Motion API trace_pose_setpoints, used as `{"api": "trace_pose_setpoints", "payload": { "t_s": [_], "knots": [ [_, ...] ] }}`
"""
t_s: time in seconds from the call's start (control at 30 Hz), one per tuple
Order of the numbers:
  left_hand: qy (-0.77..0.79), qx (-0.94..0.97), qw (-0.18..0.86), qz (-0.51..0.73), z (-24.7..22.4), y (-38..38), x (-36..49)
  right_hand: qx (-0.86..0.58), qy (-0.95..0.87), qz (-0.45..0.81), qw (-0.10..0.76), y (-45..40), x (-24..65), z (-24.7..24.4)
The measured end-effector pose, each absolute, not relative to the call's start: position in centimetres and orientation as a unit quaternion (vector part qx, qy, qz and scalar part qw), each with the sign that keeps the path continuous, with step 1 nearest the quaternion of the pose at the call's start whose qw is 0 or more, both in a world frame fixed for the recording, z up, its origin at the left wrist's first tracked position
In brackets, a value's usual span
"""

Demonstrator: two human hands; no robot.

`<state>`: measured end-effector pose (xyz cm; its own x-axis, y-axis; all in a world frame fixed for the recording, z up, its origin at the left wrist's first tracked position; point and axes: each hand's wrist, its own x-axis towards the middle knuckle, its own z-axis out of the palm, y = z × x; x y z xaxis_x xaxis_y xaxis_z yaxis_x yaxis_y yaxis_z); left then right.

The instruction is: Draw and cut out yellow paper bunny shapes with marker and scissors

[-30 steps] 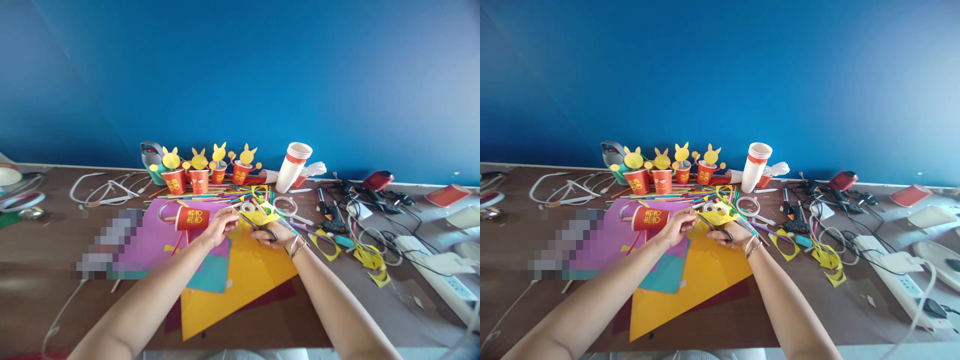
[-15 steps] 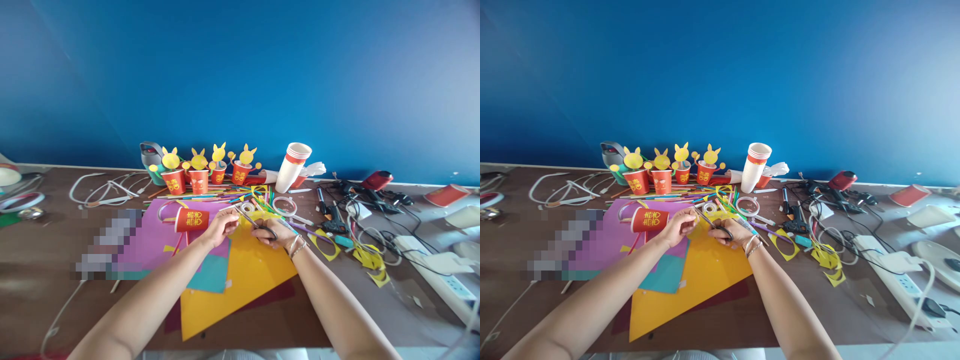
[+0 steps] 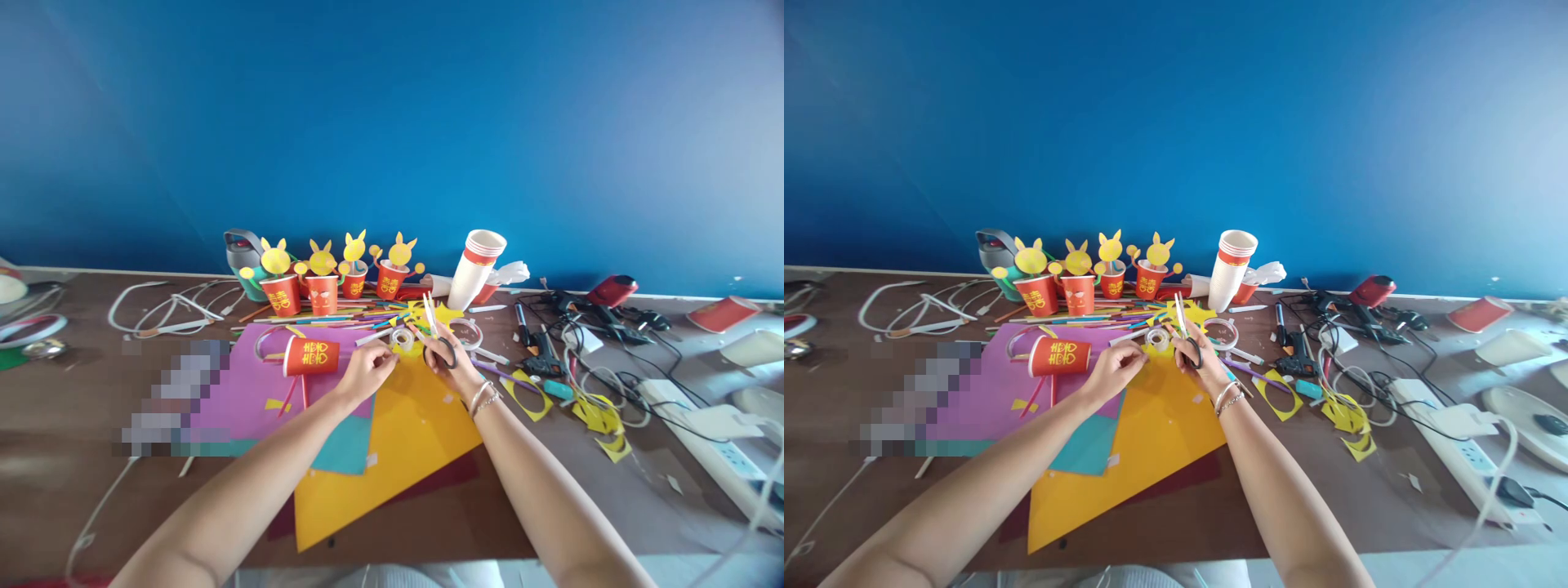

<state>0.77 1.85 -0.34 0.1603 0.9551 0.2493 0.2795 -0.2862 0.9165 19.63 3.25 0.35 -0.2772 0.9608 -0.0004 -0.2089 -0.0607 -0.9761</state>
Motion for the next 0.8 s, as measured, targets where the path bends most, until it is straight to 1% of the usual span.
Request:
{"api": "trace_pose_setpoints", "payload": {
  "t_s": [0.1, 0.2, 0.3, 0.43, 0.53, 0.6, 0.67, 0.8],
  "knots": [
    [0.471, 0.680, 0.327, 0.457, -0.7, 1.9, 0.7, -0.401, -0.476, 0.583, 0.522, 3.4, 19.5, 0.2],
    [0.476, 0.680, 0.297, 0.472, -1.0, 1.8, 0.6, -0.445, -0.464, 0.544, 0.539, 3.6, 19.4, -0.2],
    [0.494, 0.690, 0.278, 0.451, -1.3, 1.5, 0.7, -0.467, -0.488, 0.514, 0.529, 3.6, 19.0, -0.7],
    [0.520, 0.711, 0.254, 0.400, -1.7, 1.3, 0.8, -0.460, -0.561, 0.477, 0.496, 3.2, 17.9, -1.4],
    [0.507, 0.713, 0.256, 0.412, -1.7, 1.5, 0.8, -0.458, -0.607, 0.434, 0.483, 2.8, 17.3, -1.8],
    [0.490, 0.716, 0.257, 0.426, -1.6, 1.7, 0.8, -0.455, -0.597, 0.451, 0.483, 2.7, 17.1, -1.8],
    [0.466, 0.726, 0.248, 0.441, -1.5, 1.7, 0.8, -0.448, -0.561, 0.493, 0.491, 2.7, 17.1, -1.6],
    [0.430, 0.731, 0.198, 0.491, -1.4, 1.6, 0.8, -0.443, -0.495, 0.543, 0.513, 2.7, 17.1, -0.8]
  ]
}}
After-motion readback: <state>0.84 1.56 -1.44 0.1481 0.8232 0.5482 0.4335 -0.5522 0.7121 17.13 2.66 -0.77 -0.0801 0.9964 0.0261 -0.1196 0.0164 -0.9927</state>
